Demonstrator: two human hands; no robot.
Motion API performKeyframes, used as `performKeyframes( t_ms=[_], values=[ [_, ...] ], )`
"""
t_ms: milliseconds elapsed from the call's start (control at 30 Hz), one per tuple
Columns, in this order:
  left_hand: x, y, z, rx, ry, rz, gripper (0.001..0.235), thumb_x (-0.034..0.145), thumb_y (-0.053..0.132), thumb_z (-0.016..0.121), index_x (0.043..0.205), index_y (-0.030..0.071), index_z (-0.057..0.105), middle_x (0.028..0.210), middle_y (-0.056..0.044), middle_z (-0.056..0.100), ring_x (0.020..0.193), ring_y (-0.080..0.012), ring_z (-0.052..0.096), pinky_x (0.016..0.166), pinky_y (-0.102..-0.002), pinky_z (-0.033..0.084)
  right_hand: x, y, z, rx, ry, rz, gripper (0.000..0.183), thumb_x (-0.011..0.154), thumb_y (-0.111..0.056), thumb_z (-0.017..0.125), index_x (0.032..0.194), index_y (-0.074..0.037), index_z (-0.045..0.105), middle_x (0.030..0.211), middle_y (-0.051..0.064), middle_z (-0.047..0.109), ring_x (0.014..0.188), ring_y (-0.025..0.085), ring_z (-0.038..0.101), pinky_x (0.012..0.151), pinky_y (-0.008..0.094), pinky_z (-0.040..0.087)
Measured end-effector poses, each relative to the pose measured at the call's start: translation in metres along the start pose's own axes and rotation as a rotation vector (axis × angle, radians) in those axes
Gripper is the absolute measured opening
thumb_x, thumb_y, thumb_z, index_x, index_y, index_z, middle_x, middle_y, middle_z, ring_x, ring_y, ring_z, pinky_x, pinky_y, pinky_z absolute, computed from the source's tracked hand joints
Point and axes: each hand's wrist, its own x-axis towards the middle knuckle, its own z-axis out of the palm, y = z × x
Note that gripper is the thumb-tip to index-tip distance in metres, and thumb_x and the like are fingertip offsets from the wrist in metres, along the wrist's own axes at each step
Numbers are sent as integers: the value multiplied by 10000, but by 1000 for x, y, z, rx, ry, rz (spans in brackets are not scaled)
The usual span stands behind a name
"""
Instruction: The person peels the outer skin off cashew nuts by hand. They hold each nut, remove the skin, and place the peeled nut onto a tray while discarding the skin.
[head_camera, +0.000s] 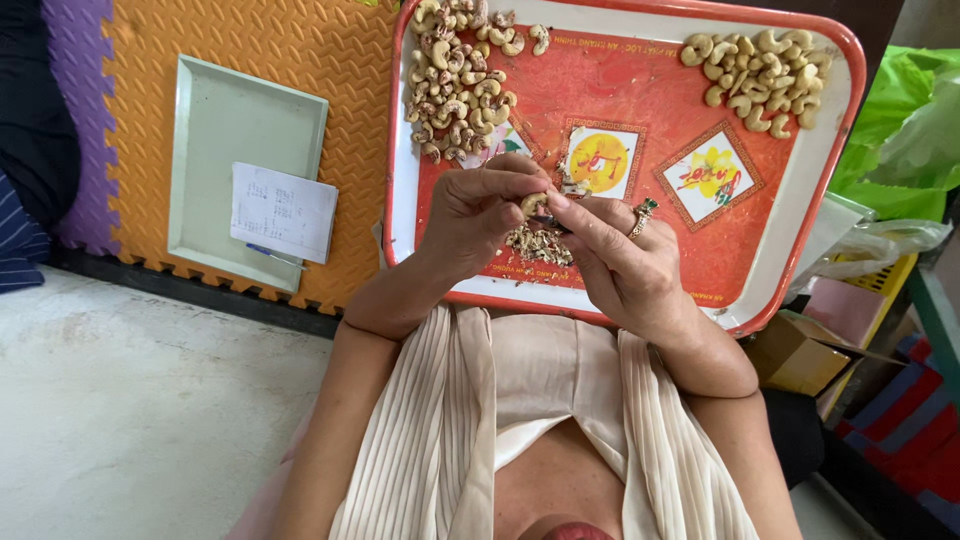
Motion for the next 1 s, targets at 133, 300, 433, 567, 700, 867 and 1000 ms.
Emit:
performKeyframes(
  t_ms=[133,300,433,567,700,867,1000],
  values=[
    [0,3,-1,10,-14,16,325,921,74,785,1161,-125,693,1113,-285,654,934,-275,733,835,-402,675,-4,2,2,43,1,14,305,969,27,643,1256,60,740,966,222,730,685,375,698,586,418,566],
    [-3,2,-4,40,-9,13,321,918,105,787,1147,-107,711,1099,-274,656,927,-250,715,837,-377,655,1,-1,1,72,4,21,306,991,16,613,1269,58,733,977,225,727,689,388,695,600,414,567],
    [-7,3,-8,78,-1,-12,313,915,127,786,1138,-84,728,1044,-225,647,881,-172,668,795,-298,620,0,-1,1,54,-1,12,301,993,28,611,1266,58,735,957,225,722,677,398,688,600,416,567],
    [-5,5,-3,84,13,5,306,918,152,797,1139,-55,748,1007,-187,659,891,-170,667,821,-308,597,-2,1,1,48,-11,11,305,998,24,612,1277,56,731,964,228,724,681,408,691,597,432,566],
    [-3,8,0,87,0,11,296,931,136,777,1155,-54,739,983,-184,634,873,-153,629,799,-294,565,-3,1,3,40,-18,21,308,1003,25,613,1288,50,726,966,215,728,687,398,694,606,419,567],
    [-7,2,-4,72,10,23,299,918,136,799,1145,-52,744,972,-200,640,879,-199,654,818,-328,579,-9,3,5,-9,-14,23,310,999,33,624,1290,30,732,982,192,741,700,380,707,602,409,563],
    [-10,-4,-7,50,27,82,298,926,143,787,1146,-52,740,973,-197,629,932,-266,664,847,-379,582,-7,0,8,-92,5,-17,332,986,45,636,1301,8,737,980,178,742,701,358,705,610,396,568]
  ],
)
